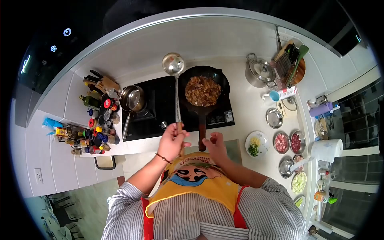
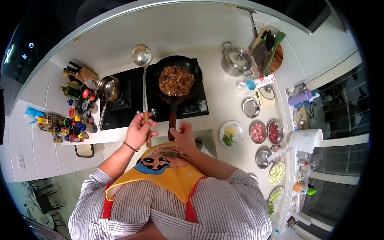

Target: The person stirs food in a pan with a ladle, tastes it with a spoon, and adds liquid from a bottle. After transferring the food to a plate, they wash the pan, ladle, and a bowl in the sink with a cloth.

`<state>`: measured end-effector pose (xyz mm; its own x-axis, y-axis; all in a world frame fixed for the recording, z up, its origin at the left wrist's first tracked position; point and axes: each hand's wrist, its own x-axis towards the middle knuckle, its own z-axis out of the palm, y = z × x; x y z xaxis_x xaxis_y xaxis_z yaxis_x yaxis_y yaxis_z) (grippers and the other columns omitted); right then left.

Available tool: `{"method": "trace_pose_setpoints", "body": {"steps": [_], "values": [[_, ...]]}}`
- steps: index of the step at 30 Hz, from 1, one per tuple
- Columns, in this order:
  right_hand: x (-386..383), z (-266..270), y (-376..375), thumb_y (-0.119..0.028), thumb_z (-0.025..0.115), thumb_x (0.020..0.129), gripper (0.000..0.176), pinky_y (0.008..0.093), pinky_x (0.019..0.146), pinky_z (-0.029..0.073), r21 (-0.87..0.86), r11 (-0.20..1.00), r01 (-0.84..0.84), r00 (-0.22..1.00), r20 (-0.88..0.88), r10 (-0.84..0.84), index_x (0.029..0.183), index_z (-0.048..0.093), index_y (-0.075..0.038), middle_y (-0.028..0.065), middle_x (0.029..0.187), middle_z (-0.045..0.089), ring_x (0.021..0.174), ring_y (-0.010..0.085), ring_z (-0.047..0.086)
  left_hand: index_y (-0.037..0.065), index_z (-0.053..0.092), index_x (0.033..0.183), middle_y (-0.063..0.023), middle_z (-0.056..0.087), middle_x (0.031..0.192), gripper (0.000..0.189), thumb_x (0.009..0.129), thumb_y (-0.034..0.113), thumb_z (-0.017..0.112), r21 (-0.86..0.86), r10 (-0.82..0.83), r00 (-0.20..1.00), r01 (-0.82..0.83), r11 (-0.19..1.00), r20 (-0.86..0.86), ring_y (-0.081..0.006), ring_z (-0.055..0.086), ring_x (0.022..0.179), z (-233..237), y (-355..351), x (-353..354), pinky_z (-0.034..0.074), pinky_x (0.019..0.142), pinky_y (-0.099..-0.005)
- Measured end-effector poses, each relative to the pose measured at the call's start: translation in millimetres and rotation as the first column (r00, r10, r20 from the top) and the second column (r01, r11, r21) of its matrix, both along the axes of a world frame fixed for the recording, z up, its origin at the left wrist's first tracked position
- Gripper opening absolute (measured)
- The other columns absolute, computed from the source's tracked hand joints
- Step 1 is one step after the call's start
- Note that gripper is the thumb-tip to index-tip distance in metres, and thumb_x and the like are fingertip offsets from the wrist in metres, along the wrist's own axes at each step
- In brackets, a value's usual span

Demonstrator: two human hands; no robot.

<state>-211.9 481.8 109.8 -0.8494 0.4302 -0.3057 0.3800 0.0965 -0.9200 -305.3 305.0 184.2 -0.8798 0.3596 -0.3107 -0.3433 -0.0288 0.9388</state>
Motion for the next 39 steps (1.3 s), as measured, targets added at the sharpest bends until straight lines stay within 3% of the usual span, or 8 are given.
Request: {"method": "trace_pose_setpoints", "body": {"steps": [1,2,3,7,11,19,22,39], "values": [[-6,-3,5,-0.026,0.075,0.092,0.051,0.0328,0.075,0.053,0.002,1.0,-0.004,1.0,0.001,0.004,0.13,0.048,-0.006,0.0114,0.103,0.063,0.09,0.019,0.061,0.005,0.051,0.128,-0.0023,0.064,0.093,0.026,0.104,0.011,0.056,-0.145,-0.012,1.0,0.01,0.989,-0.012,-0.0068,0.059,0.062,13,-12,-4,0.05,0.051,-0.0205],[-14,-7,11,-0.032,0.074,0.093,0.048,0.0343,0.074,0.053,-0.563,0.826,0.037,0.989,0.138,0.05,0.126,0.05,-0.007,0.0102,0.101,0.061,0.089,0.0199,0.061,0.005,0.052,0.126,-0.0004,0.063,0.09,0.025,0.103,0.013,0.058,-0.163,-0.007,0.999,0.001,0.987,-0.032,-0.0053,0.059,0.067,12,-26,-7,0.048,0.053,-0.0207],[-26,-6,16,-0.038,0.073,0.094,0.046,0.0359,0.072,0.053,-0.918,0.368,0.148,0.962,0.22,0.16,0.123,0.052,-0.008,0.009,0.099,0.06,0.088,0.0209,0.061,0.005,0.052,0.124,0.0015,0.062,0.086,0.024,0.103,0.015,0.06,-0.178,-0.003,0.998,-0.007,0.984,-0.056,-0.0039,0.058,0.072,8,-36,-11,0.046,0.055,-0.0208],[-65,-10,-1,-0.038,0.066,0.1,0.028,0.037,0.061,0.05,-0.963,0.209,0.17,0.951,0.216,0.221,0.103,0.056,-0.012,0.0022,0.076,0.056,0.065,0.0196,0.056,0.003,0.06,0.117,0.0016,0.067,0.088,0.025,0.103,0.023,0.064,-0.234,0.027,0.993,-0.054,0.971,-0.117,-0.0028,0.055,0.074,2,-60,-4,0.044,0.068,-0.0195],[-25,-3,42,-0.024,0.066,0.098,0.026,0.0341,0.054,0.045,-0.837,0.546,-0.031,0.926,0.181,0.33,0.08,0.053,-0.011,0.0008,0.06,0.048,0.054,0.0161,0.051,0.004,0.063,0.113,0.0011,0.069,0.086,0.022,0.104,0.023,0.061,-0.327,0.027,0.968,-0.111,0.939,-0.249,-0.0008,0.042,0.051,3,-77,6,0.033,0.046,-0.018],[-25,15,53,-0.015,0.064,0.094,0.023,0.0319,0.046,0.039,-0.81,0.545,-0.215,0.949,-0.042,0.312,0.075,0.052,-0.01,0.0024,0.056,0.046,0.048,0.0155,0.048,0.003,0.063,0.111,0.0011,0.066,0.082,0.021,0.105,0.022,0.058,-0.244,0.07,0.978,-0.119,0.962,-0.199,-0.0006,0.04,0.05,45,-77,11,0.032,0.045,-0.0177],[6,84,70,-0.011,0.06,0.094,0.021,0.0297,0.047,0.04,-0.844,0.534,0.042,0.886,0.279,0.371,0.076,0.051,-0.012,0.0016,0.059,0.045,0.047,0.0126,0.047,0.004,0.061,0.116,0.0023,0.062,0.082,0.022,0.105,0.023,0.057,-0.238,0.05,0.97,-0.108,0.965,-0.24,-0.002,0.045,0.054,50,-73,7,0.037,0.05,-0.0182],[-29,25,67,-0.017,0.061,0.096,0.033,0.0333,0.048,0.041,-0.811,0.553,-0.19,0.909,0.067,0.411,0.065,0.052,-0.011,0.0045,0.054,0.05,0.048,0.0191,0.052,0.004,0.061,0.122,0.0039,0.06,0.084,0.026,0.104,0.024,0.059,-0.275,0.078,0.949,-0.167,0.947,-0.307,-0.003,0.049,0.063,67,-88,13,0.041,0.058,-0.0188]]}}
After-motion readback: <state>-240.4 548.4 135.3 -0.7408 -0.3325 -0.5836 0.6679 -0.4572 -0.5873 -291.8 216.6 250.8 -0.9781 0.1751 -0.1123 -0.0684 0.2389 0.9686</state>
